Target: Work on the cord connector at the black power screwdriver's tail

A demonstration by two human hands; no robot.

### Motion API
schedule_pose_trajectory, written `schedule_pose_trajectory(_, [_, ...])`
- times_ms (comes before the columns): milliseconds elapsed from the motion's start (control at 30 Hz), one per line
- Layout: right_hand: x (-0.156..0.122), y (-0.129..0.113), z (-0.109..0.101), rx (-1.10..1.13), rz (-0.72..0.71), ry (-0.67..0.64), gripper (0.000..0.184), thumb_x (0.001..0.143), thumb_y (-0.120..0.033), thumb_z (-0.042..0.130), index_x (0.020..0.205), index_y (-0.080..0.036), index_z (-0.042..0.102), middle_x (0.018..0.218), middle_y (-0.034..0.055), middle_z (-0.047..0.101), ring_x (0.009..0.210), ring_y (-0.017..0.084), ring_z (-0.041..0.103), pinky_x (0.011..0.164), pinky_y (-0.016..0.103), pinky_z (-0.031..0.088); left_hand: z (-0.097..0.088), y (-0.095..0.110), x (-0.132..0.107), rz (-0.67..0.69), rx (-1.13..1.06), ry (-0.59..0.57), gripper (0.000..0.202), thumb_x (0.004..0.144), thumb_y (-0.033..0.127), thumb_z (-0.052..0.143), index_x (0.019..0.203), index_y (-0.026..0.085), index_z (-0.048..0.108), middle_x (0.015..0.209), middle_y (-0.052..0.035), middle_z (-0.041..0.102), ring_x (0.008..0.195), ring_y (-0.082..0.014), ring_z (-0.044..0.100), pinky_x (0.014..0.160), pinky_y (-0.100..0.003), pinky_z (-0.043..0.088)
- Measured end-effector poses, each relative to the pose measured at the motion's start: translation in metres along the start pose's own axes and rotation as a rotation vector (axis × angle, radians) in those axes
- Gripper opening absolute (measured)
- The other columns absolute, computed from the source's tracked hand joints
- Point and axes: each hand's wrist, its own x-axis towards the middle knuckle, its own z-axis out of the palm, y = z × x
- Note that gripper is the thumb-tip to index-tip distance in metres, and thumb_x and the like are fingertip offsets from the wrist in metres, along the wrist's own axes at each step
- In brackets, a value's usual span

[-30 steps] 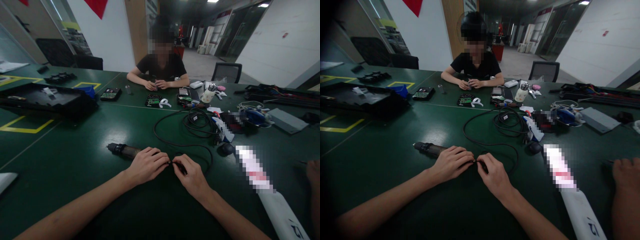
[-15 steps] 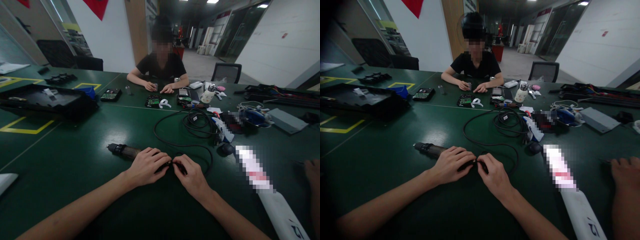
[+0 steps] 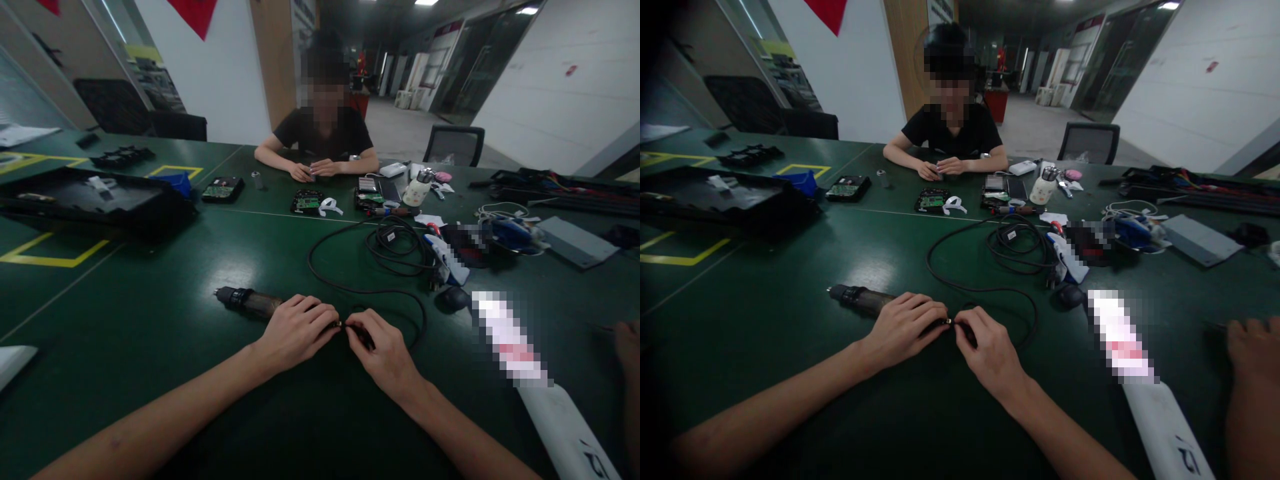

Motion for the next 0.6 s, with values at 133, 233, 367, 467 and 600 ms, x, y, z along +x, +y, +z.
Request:
schedule_pose_trajectory(133, [-0.0002,0.0001,0.0004,-0.001,0.004,-0.001,0.01,0.102,-0.018,0.056,0.108,-0.025,0.061,0.098,0.0039,0.062,0.081,0.018,0.063,0.071,0.031,0.053,-0.0001,-0.0001,0.0004,0.044,-0.023,-0.011,0.023,0.103,0.034,0.056,0.122,0.024,0.064,0.12,-0.002,0.072,0.107,-0.0205,0.065,0.089,-0.037,0.046])
schedule_pose_trajectory(233, [-0.0002,-0.0003,0.0001,0.003,0.004,-0.007,0.011,0.102,-0.017,0.056,0.108,-0.025,0.061,0.099,0.0039,0.062,0.082,0.018,0.063,0.071,0.031,0.053,-0.0002,0.0002,0.0012,0.015,0.012,0.006,0.02,0.104,0.034,0.054,0.116,0.022,0.065,0.115,-0.0027,0.073,0.102,-0.0205,0.065,0.087,-0.038,0.046])
schedule_pose_trajectory(367, [-0.0004,-0.0006,0.0002,0.003,0.006,0.0,0.011,0.102,-0.016,0.056,0.108,-0.024,0.061,0.099,0.0034,0.062,0.082,0.018,0.063,0.072,0.03,0.052,-0.0008,-0.0007,0.0006,0.036,-0.028,-0.022,0.024,0.102,0.035,0.057,0.122,0.024,0.063,0.12,-0.0023,0.072,0.106,-0.0212,0.064,0.088,-0.038,0.046])
schedule_pose_trajectory(467, [-0.0005,-0.0007,0.0002,-0.002,0.01,0.002,0.012,0.102,-0.016,0.056,0.108,-0.024,0.062,0.099,0.0031,0.062,0.082,0.017,0.063,0.072,0.029,0.051,-0.0003,-0.0015,-0.0001,0.061,-0.029,-0.024,0.022,0.103,0.031,0.055,0.122,0.024,0.063,0.123,-0.0012,0.071,0.109,-0.0206,0.064,0.089,-0.037,0.046])
schedule_pose_trajectory(600, [-0.0003,-0.0009,0.0003,0.008,0.005,0.004,0.011,0.101,-0.016,0.057,0.107,-0.024,0.063,0.099,0.0029,0.063,0.082,0.017,0.064,0.072,0.029,0.051,0.0,-0.0005,0.0005,0.001,-0.002,-0.019,0.021,0.104,0.036,0.055,0.117,0.023,0.064,0.116,-0.0013,0.073,0.104,-0.0207,0.065,0.089,-0.038,0.046])
